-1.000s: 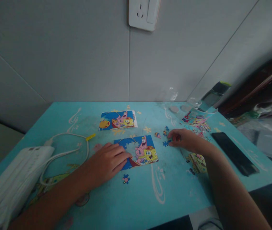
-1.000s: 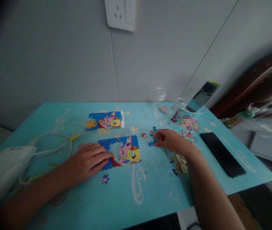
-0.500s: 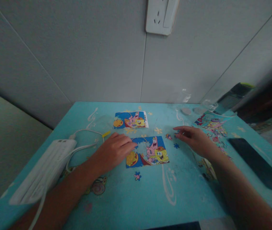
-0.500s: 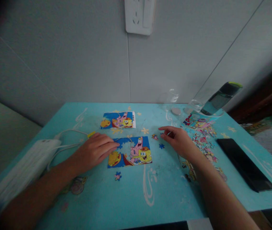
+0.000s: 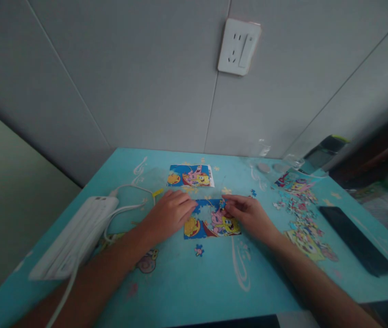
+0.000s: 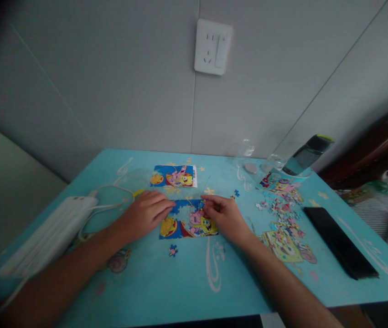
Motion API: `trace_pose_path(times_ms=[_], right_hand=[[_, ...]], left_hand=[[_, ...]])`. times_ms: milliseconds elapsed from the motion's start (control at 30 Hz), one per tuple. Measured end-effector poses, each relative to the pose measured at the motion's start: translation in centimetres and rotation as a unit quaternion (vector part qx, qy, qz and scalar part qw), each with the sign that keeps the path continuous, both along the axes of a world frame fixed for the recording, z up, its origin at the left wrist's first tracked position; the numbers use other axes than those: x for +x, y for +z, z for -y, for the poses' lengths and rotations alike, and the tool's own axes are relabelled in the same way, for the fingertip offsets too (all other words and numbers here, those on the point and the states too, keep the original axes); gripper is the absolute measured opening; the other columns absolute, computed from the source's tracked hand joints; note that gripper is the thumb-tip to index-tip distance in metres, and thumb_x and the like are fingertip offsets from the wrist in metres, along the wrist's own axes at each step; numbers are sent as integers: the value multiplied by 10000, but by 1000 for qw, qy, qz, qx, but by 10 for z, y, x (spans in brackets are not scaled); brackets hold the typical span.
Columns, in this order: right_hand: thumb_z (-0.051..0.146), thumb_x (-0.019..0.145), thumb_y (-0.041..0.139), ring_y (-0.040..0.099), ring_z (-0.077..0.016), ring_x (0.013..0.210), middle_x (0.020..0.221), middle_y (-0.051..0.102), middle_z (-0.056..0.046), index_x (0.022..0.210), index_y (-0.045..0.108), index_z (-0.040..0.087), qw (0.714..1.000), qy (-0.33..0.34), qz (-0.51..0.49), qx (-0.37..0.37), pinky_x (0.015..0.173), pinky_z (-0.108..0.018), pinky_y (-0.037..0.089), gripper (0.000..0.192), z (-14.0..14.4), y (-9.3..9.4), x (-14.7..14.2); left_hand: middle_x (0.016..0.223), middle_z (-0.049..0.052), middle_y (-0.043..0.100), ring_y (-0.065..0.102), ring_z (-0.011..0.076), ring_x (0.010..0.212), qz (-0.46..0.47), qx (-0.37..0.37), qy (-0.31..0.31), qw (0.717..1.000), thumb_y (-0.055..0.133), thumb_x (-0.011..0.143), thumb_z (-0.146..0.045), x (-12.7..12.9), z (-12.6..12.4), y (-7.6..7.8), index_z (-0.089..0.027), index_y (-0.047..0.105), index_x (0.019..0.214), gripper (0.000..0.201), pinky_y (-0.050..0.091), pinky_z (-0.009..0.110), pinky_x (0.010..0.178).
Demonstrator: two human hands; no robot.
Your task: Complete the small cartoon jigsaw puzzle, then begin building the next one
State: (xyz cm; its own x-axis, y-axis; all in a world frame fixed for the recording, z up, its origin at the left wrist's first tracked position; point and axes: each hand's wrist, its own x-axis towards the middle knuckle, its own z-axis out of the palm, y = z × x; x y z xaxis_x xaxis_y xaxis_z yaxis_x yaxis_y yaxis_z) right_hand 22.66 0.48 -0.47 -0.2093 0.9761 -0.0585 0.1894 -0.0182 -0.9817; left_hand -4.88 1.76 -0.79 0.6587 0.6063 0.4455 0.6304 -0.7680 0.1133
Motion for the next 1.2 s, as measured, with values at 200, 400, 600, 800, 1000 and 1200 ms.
trace_pose_path(times_ms=[200,400,600,800,1000,1200], right_hand=[[446,799,751,733,-211,749,821,784,-55,1076,758,187,998,-21,-39,-48,807,-420,591,379,4,6,-8],[431,795,764,737,-192,719,805,782,-49,1053,757,193,995,-3,-61,-77,734,-357,599,351,9,6,-19],[420,815,761,731,-157,699,784,775,-44,1005,719,180,995,18,-63,-73,656,-259,562,309,13,3,-24],[409,845,729,714,-150,705,765,759,-32,986,684,178,998,28,-45,-40,644,-244,527,275,19,9,-27],[371,900,670,657,-136,655,737,733,-18,961,674,178,998,61,-6,-10,639,-254,494,202,27,6,-32],[344,951,597,630,-138,671,781,722,-5,1029,716,216,985,56,138,88,633,-254,477,192,30,5,-25]], left_hand=[[910,52,654,580,199,895,21,-27,-10,999,507,1003,-242,8,8,-2,-188,668,1072,183,421,374,806],[973,64,671,586,233,949,72,-57,6,996,600,961,-380,26,14,-2,-188,646,1140,267,438,406,856],[876,36,681,604,212,865,123,-74,1,990,628,947,-321,40,20,-2,-187,666,1017,156,450,371,808],[906,36,707,617,194,854,188,-87,-6,978,604,962,-272,39,20,-6,-190,675,1054,143,473,349,798],[910,19,722,640,166,845,215,-136,-18,967,574,970,-186,37,25,3,-194,686,1070,151,481,316,809],[949,13,712,646,165,895,199,-182,65,961,595,959,-246,4,10,19,-211,700,1008,121,481,306,834]])
